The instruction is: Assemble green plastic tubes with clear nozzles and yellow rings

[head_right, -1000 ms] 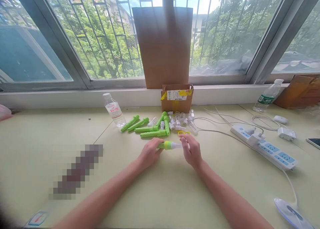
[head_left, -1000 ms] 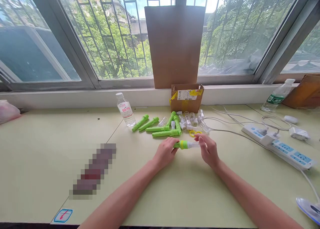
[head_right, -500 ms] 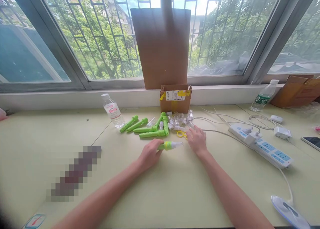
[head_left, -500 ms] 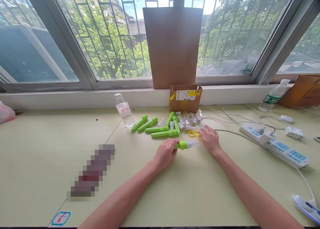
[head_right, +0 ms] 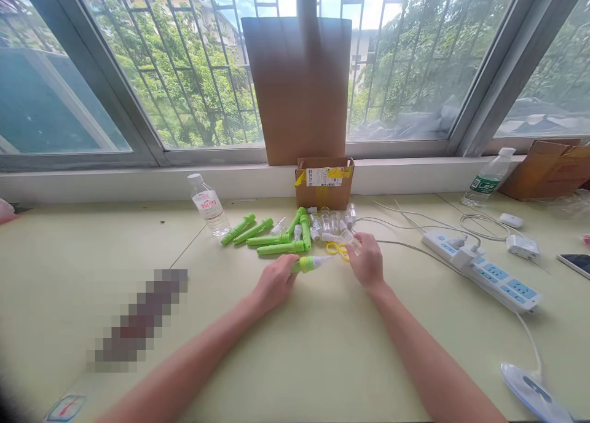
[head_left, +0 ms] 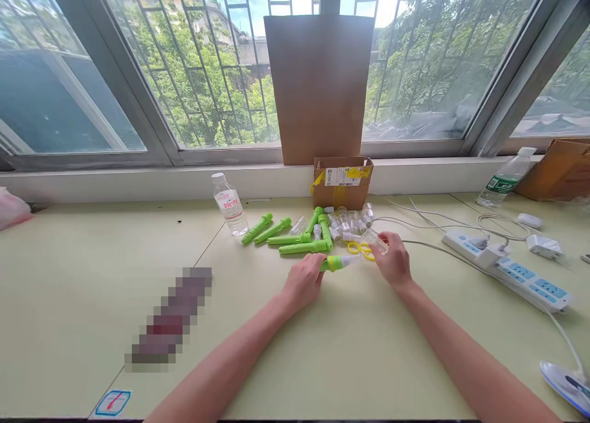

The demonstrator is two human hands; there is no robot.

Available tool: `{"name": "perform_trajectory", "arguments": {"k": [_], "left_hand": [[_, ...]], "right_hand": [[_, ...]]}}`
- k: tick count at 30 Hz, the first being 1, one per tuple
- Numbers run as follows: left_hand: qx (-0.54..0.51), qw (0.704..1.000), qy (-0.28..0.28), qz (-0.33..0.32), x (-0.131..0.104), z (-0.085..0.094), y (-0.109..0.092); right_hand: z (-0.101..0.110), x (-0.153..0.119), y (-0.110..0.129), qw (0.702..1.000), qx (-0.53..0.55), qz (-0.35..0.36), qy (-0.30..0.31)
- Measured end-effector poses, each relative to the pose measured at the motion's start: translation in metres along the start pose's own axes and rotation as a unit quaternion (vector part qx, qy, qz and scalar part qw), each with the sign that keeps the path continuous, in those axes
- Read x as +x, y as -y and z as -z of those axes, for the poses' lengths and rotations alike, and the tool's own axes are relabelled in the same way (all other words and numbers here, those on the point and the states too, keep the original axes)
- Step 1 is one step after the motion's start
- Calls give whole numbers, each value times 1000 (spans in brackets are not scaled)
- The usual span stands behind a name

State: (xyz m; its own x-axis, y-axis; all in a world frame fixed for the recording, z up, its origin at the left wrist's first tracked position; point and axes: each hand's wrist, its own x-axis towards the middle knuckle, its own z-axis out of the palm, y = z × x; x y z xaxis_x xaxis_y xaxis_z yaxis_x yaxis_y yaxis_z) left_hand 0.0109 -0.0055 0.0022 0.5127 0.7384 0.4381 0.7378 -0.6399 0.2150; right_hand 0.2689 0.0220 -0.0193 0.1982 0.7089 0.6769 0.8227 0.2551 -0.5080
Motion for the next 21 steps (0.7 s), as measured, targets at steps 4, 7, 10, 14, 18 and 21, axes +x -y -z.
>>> {"name": "perform_trajectory", "arguments": {"k": [4,7,10,14,18,21], "left_hand": [[34,999,-4,29,2,4,10],[46,998,-3,52,3,6,16],[50,997,12,58,4,6,17],[66,997,31,28,2,5,13],[67,996,40,-37,-1,3,9],[66,995,36,-70,-3,3,5]], "right_hand": [[3,-1,17,993,58,100,19],[7,-2,24,989,62,128,33],[10,-5,27,984,74,154,55],[10,-16,42,962,79,228,127],[10,-29,61,938,40,286,192],[12,-34,67,931,2,292,218]]}}
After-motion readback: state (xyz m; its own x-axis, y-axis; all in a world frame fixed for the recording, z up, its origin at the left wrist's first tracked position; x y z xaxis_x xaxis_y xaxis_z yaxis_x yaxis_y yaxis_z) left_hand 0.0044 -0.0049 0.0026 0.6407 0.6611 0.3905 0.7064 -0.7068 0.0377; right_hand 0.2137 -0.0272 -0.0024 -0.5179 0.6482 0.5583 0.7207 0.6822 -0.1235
